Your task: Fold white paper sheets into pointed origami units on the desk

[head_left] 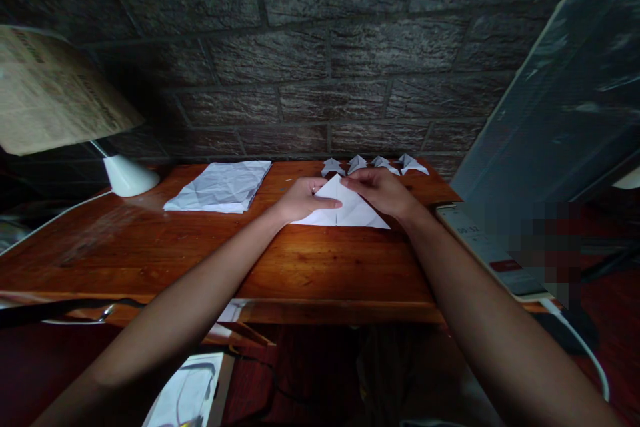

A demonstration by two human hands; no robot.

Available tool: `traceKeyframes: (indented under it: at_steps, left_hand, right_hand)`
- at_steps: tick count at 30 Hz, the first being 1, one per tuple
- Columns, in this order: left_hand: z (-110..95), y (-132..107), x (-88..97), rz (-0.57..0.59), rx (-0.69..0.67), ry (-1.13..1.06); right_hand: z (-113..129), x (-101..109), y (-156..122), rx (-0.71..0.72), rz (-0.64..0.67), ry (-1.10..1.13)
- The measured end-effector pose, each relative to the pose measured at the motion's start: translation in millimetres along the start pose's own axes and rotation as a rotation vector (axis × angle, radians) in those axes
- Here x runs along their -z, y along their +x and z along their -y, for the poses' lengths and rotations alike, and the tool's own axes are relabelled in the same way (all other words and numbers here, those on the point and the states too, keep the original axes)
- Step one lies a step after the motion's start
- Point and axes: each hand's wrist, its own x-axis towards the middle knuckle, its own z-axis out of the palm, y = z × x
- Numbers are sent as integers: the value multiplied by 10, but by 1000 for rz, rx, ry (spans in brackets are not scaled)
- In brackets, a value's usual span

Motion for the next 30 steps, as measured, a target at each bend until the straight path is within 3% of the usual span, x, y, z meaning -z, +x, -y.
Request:
traceKeyframes:
  at_steps: [5, 13, 21, 26, 30]
  left_hand:
    - [17, 16, 4, 3, -2, 3]
    - [31, 13, 6, -6, 16, 27]
    - [24, 8, 26, -18, -11, 23]
    - [58, 24, 48, -51, -58, 30]
    - [102, 37, 88, -102, -71, 78]
  right_hand:
    - [-32, -34, 27, 53, -74, -63]
    - [-4, -47, 17, 29, -88, -7]
    - [40, 7, -29, -133, 107, -13]
    - [29, 27, -48, -189, 146, -74]
    - [21, 9, -71, -234, 182, 7]
